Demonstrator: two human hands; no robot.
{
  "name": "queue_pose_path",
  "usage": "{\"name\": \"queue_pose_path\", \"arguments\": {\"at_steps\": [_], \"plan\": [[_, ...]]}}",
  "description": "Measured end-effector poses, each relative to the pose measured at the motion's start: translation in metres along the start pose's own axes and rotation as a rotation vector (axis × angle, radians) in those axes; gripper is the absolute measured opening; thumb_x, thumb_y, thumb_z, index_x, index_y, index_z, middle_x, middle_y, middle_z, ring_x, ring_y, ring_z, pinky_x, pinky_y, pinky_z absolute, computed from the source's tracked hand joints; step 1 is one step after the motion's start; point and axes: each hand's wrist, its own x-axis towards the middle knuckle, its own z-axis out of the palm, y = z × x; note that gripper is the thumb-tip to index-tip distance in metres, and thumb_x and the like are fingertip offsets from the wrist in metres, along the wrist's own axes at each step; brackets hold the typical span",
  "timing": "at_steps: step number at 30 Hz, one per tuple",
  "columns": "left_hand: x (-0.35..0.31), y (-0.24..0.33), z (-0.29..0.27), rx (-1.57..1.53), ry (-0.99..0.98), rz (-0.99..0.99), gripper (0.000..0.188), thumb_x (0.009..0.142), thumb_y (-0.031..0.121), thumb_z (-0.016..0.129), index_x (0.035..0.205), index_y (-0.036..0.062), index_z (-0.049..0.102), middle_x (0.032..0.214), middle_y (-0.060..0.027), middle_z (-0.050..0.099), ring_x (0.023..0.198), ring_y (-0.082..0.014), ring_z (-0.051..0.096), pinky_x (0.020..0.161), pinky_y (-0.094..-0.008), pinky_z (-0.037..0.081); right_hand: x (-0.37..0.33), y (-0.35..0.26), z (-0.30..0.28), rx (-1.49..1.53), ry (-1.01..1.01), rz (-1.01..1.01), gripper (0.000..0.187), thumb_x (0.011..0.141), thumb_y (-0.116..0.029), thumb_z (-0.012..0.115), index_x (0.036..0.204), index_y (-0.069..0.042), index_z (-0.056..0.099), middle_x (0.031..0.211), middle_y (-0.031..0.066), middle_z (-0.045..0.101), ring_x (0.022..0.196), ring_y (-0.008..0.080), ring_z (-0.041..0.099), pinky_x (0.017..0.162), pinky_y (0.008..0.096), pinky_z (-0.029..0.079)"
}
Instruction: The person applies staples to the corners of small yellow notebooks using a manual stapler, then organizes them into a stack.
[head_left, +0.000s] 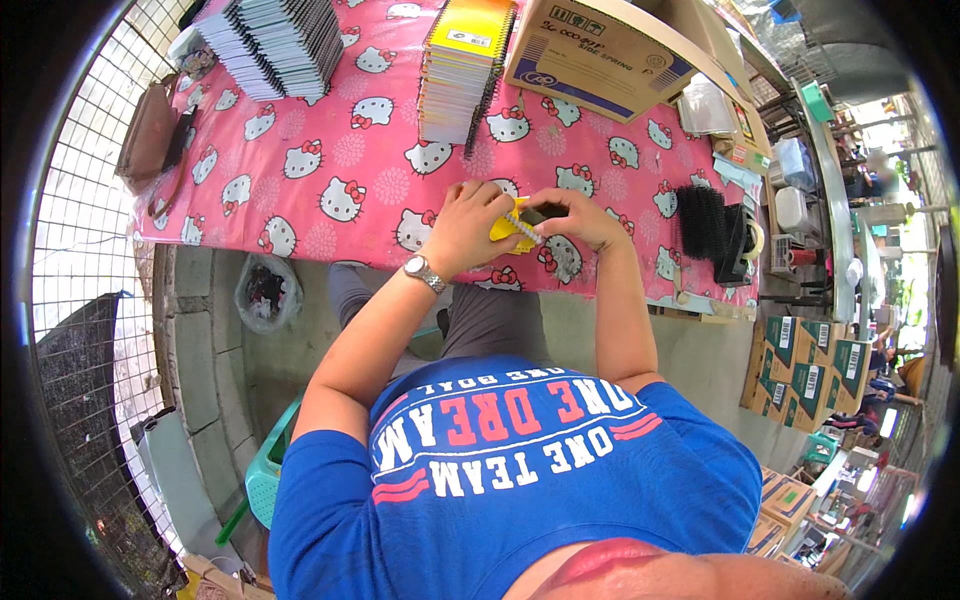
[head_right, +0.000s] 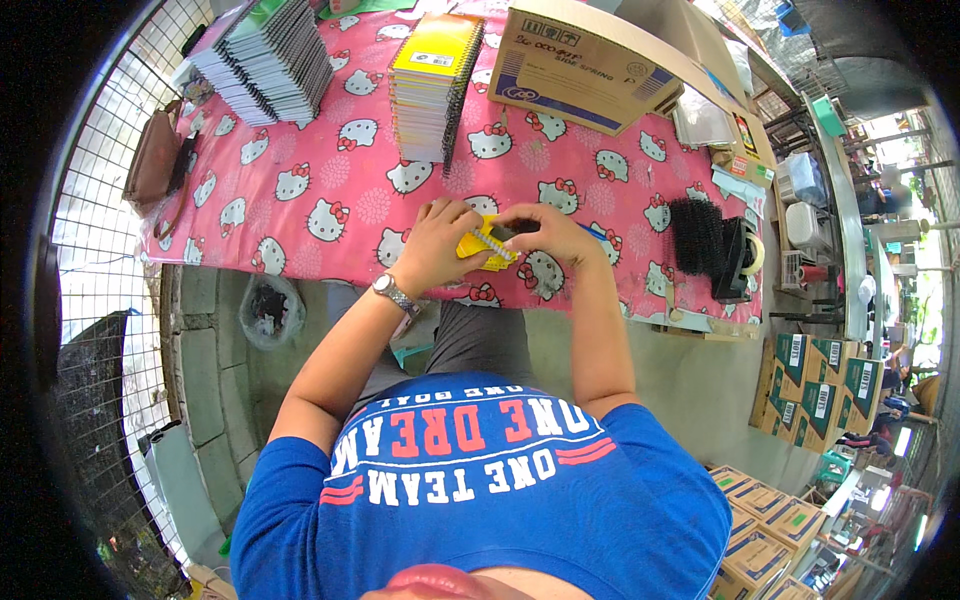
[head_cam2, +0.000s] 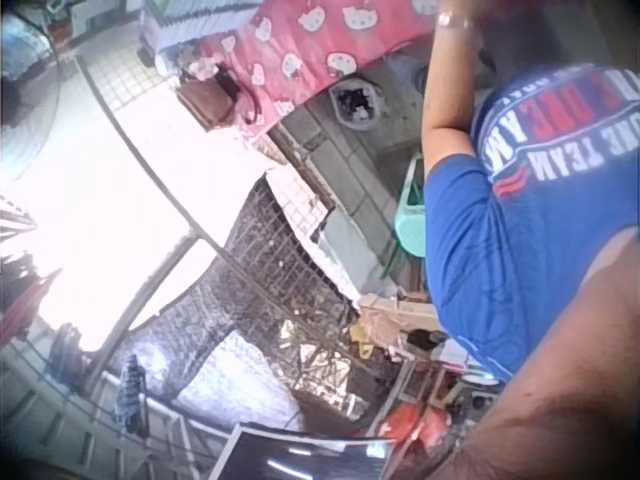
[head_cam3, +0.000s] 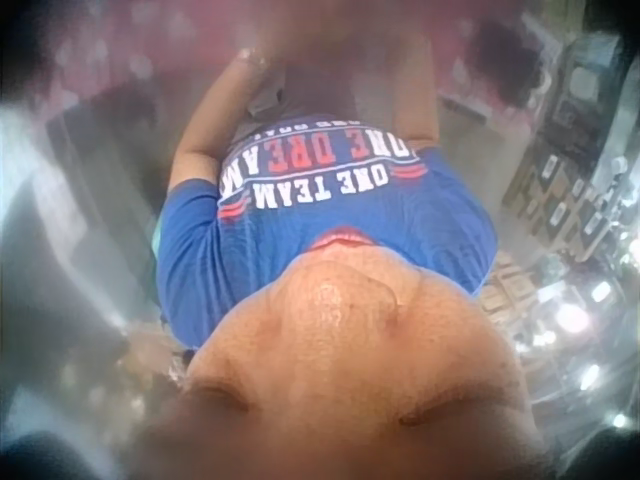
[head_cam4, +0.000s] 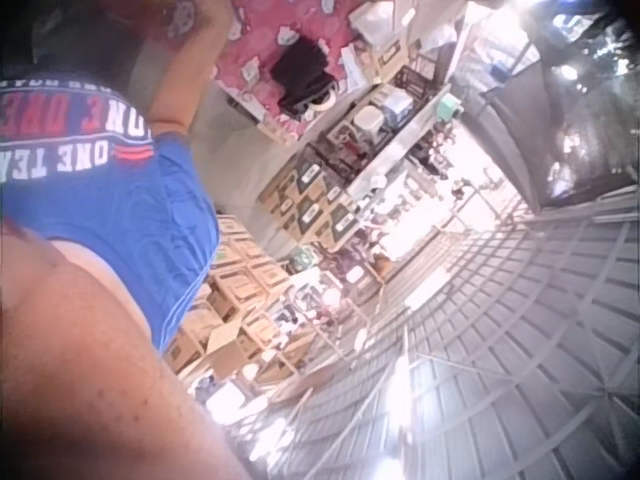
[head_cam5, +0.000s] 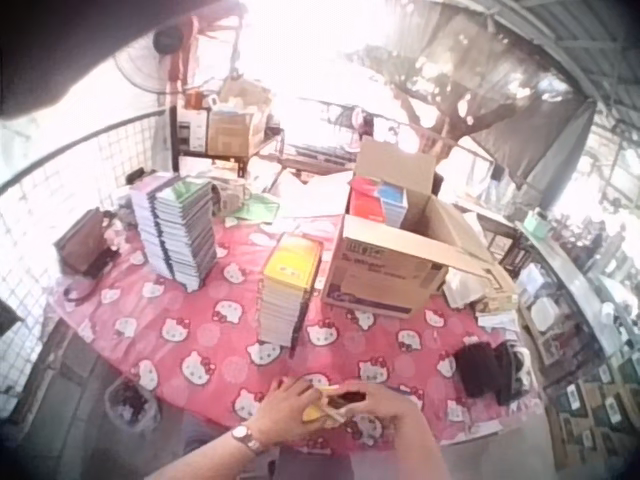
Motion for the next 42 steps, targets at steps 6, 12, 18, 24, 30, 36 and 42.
{"name": "queue_pose_path", "arguments": {"at_steps": [6, 12, 18, 24, 30, 36, 42], "plan": [[0.006, -0.027, -0.011, -0.067, -0.006, -0.055, 0.039, 0.07, 0.024, 0.077, 0.102, 0.0092, 0.059, 0.106, -0.0098, 0.056, 0.106, -0.0315, 0.053, 0.091, -0.0411, 0.047, 0.004, 0.0, 0.0, 0.305, -0.173, -0.391, 0.048, 0.072, -0.021, 0.072, 0.116, -0.003, 0.064, 0.113, 0.0073, 0.064, 0.105, 0.0171, 0.059, 0.093, 0.0312, 0.046], [0.008, -0.041, -0.006, -0.318, -0.086, -0.101, 0.034, 0.073, 0.015, 0.075, 0.101, 0.0055, 0.059, 0.105, -0.012, 0.055, 0.099, -0.0317, 0.057, 0.087, -0.0389, 0.048, 0.026, -0.014, 0.007, -0.058, 0.028, -0.102, 0.047, 0.075, -0.023, 0.071, 0.116, 0.0, 0.065, 0.111, 0.0063, 0.065, 0.106, 0.0152, 0.058, 0.097, 0.0308, 0.043], [0.01, -0.042, -0.006, -0.488, -0.071, -0.1, 0.03, 0.077, 0.012, 0.074, 0.1, 0.0033, 0.059, 0.097, -0.0098, 0.058, 0.087, -0.0258, 0.06, 0.079, -0.0336, 0.05, 0.025, 0.004, -0.012, 0.048, -0.098, -0.221, 0.052, 0.073, -0.028, 0.076, 0.117, -0.002, 0.065, 0.114, 0.0081, 0.066, 0.107, 0.0207, 0.06, 0.096, 0.0353, 0.045], [0.006, -0.035, -0.002, -0.518, -0.031, -0.287, 0.029, 0.079, 0.013, 0.073, 0.104, 0.0021, 0.062, 0.098, -0.0151, 0.064, 0.089, -0.0297, 0.064, 0.082, -0.0355, 0.051, 0.016, 0.065, -0.045, -0.865, 0.839, -0.411, 0.073, 0.075, -0.038, 0.077, 0.135, -0.004, 0.052, 0.131, 0.0212, 0.056, 0.12, 0.0363, 0.052, 0.102, 0.0443, 0.041], [-0.015, -0.024, 0.007, -0.63, 0.179, -0.522, 0.023, 0.088, 0.013, 0.068, 0.108, 0.0034, 0.066, 0.082, -0.0061, 0.067, 0.07, -0.011, 0.059, 0.066, -0.0264, 0.049, -0.052, 0.139, 0.023, -1.39, 1.008, -0.075, 0.066, 0.088, -0.037, 0.064, 0.141, -0.004, 0.043, 0.131, 0.0243, 0.052, 0.12, 0.0439, 0.048, 0.101, 0.0518, 0.038], [-0.021, -0.026, 0.009, -0.573, 0.304, -0.479, 0.021, 0.091, 0.011, 0.065, 0.111, 0.0033, 0.066, 0.082, -0.0072, 0.067, 0.066, -0.01, 0.057, 0.061, -0.0247, 0.049, -0.049, 0.065, 0.087, -0.457, 0.944, -0.301, 0.055, 0.085, -0.023, 0.068, 0.133, -0.003, 0.051, 0.117, 0.0192, 0.056, 0.108, 0.0356, 0.053, 0.094, 0.0445, 0.043], [-0.019, -0.017, 0.009, -0.48, 0.318, -0.427, 0.027, 0.084, 0.001, 0.067, 0.111, 0.0029, 0.065, 0.09, -0.0128, 0.068, 0.073, -0.0165, 0.065, 0.064, -0.0277, 0.052, -0.018, 0.005, 0.125, -0.61, 0.77, -0.498, 0.056, 0.076, -0.024, 0.077, 0.124, -0.002, 0.059, 0.116, 0.0159, 0.057, 0.109, 0.0328, 0.052, 0.096, 0.0423, 0.042]]}}
